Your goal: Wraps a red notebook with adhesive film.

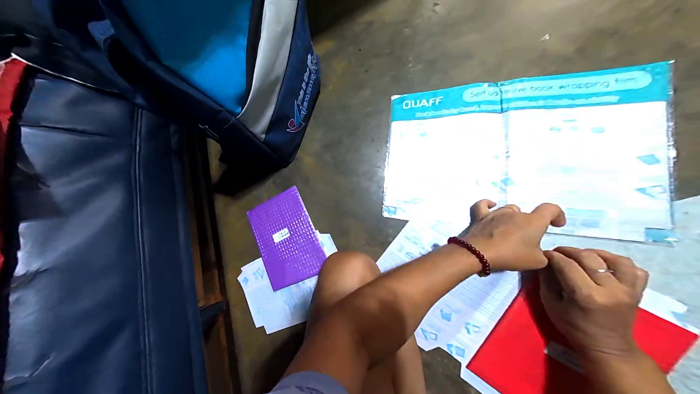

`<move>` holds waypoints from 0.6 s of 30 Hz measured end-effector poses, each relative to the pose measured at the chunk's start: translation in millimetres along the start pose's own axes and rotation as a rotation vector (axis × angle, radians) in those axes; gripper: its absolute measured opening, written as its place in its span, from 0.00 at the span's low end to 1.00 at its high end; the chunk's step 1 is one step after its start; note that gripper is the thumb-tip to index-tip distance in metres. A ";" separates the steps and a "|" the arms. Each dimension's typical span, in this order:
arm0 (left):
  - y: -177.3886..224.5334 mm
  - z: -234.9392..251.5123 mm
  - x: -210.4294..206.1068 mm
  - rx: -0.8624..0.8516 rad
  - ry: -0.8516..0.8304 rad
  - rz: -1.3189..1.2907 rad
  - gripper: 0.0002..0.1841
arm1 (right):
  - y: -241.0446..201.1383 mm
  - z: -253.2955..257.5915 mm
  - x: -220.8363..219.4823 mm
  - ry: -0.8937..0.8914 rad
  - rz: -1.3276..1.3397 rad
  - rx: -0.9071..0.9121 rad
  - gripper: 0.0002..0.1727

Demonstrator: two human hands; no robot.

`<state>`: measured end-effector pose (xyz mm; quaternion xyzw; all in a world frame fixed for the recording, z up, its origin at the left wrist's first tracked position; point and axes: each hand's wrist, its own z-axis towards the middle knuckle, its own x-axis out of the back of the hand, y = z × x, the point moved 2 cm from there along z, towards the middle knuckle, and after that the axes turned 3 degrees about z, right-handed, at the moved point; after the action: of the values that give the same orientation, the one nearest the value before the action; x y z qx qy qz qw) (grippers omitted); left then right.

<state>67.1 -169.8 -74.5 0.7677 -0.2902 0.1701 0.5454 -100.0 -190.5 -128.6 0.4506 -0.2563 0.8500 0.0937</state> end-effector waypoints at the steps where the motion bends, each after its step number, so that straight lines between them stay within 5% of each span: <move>1: -0.1 0.3 -0.5 -0.005 0.007 0.005 0.23 | 0.2 0.3 -0.1 -0.015 0.001 -0.010 0.14; 18: -12.4 0.2 -11.5 -0.177 0.162 0.085 0.18 | -15.5 0.9 7.0 -0.029 0.044 -0.056 0.13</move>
<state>66.0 -164.1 -90.4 0.6875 -0.2914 0.2283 0.6248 -97.4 -178.3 -117.0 0.4544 -0.2911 0.8377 0.0837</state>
